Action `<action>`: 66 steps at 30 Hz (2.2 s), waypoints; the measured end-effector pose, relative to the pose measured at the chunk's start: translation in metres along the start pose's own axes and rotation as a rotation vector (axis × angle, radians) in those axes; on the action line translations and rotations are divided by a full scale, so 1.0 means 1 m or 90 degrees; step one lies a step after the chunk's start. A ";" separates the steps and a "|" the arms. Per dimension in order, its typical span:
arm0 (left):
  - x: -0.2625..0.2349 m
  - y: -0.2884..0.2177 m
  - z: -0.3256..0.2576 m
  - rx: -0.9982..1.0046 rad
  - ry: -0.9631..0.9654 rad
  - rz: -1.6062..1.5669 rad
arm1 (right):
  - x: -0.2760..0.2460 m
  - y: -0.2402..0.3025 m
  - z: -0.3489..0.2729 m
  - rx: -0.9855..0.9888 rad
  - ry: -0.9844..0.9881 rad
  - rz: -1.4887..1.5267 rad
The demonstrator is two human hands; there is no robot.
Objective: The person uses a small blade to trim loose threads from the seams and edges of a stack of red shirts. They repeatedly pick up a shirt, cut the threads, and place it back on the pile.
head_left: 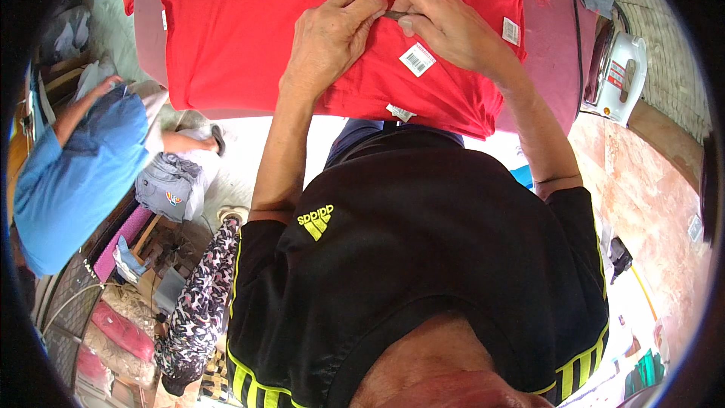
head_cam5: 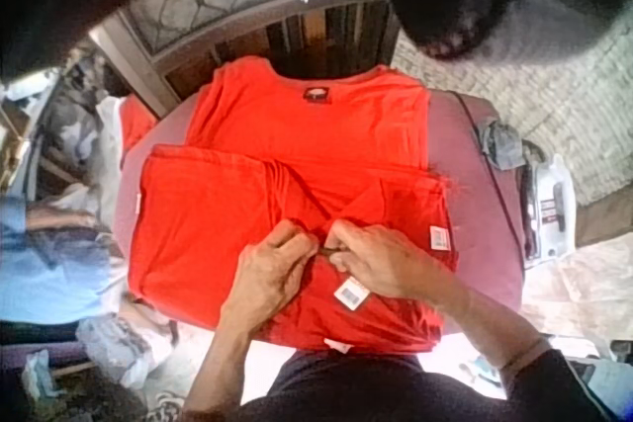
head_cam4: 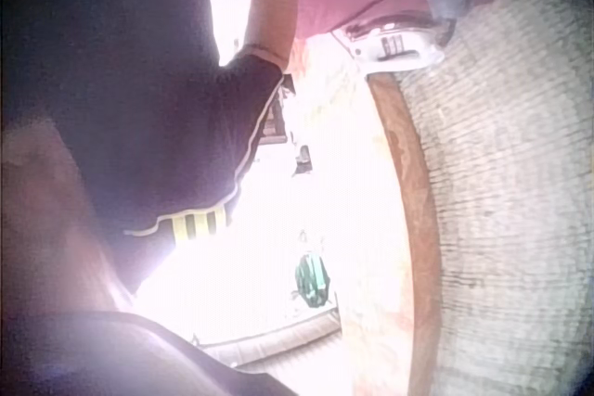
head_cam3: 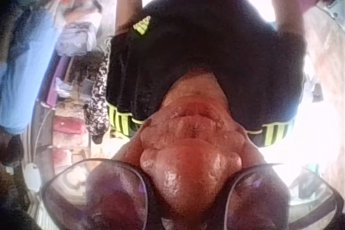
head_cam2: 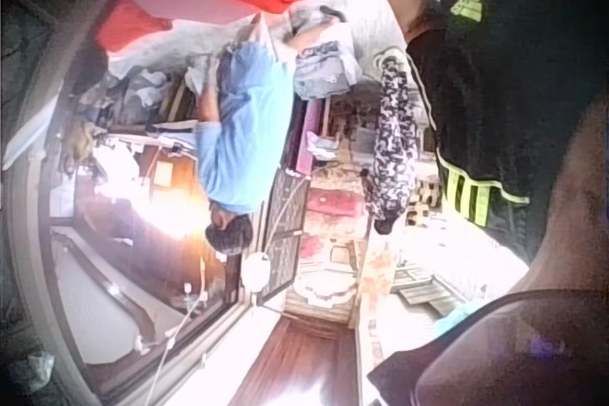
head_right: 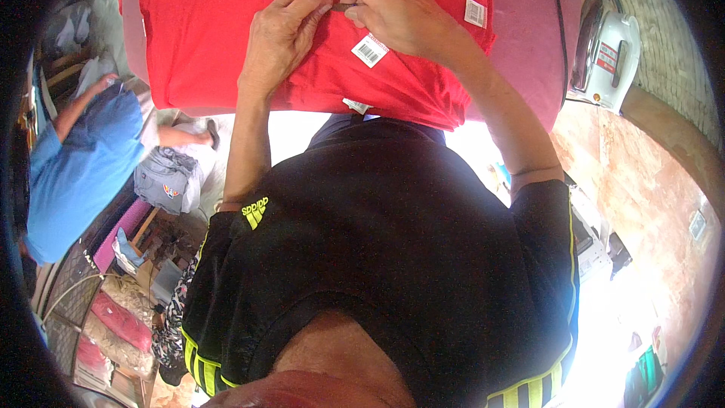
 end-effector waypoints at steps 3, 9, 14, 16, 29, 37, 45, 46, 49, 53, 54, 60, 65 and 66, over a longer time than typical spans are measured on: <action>0.001 0.002 0.000 0.015 0.006 -0.007 | 0.000 -0.003 0.003 -0.038 -0.002 0.043; 0.002 0.003 0.003 0.017 0.029 0.006 | 0.000 -0.001 0.008 -0.051 0.024 0.028; -0.002 0.026 -0.009 -0.068 -0.069 -0.106 | 0.003 -0.009 -0.004 -0.058 0.027 0.150; -0.004 0.023 -0.013 -0.099 -0.071 -0.139 | 0.006 -0.014 -0.009 -0.066 -0.008 0.206; 0.005 0.009 -0.012 -0.020 -0.169 0.023 | 0.011 -0.021 -0.017 -0.057 -0.125 0.216; 0.001 0.026 -0.014 -0.113 -0.094 -0.159 | 0.011 0.006 -0.007 -0.005 -0.095 -0.119; -0.003 0.020 -0.012 -0.079 -0.116 -0.132 | 0.012 0.014 -0.001 -0.026 -0.091 -0.142; -0.002 0.020 -0.011 -0.076 -0.114 -0.127 | 0.012 0.013 -0.001 -0.027 -0.090 -0.136; -0.003 0.026 -0.012 -0.082 -0.137 -0.147 | 0.013 0.011 0.000 -0.031 -0.085 -0.105; -0.017 0.056 -0.031 -0.230 -0.151 -0.467 | 0.005 0.002 -0.011 -0.060 -0.093 0.033; -0.032 0.061 -0.041 -0.244 -0.172 -0.478 | 0.000 -0.002 -0.014 -0.073 -0.103 0.081; -0.167 0.093 -0.131 -0.258 -0.124 0.611 | -0.044 -0.004 -0.023 -0.138 -0.276 0.019; -0.105 0.009 -0.052 -0.078 -0.170 0.095 | -0.039 -0.014 -0.001 -0.152 -0.228 0.002; -0.085 -0.009 -0.038 -0.032 -0.161 0.057 | -0.035 -0.023 0.003 -0.146 -0.214 0.020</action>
Point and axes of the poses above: each hand's wrist, its own z-axis towards the middle knuckle, its own x-axis out of the palm, y = z × x, the point moved 8 cm from there along z, towards the middle knuckle, and after that the axes turned 7 degrees about -x, right-handed, at the moved point
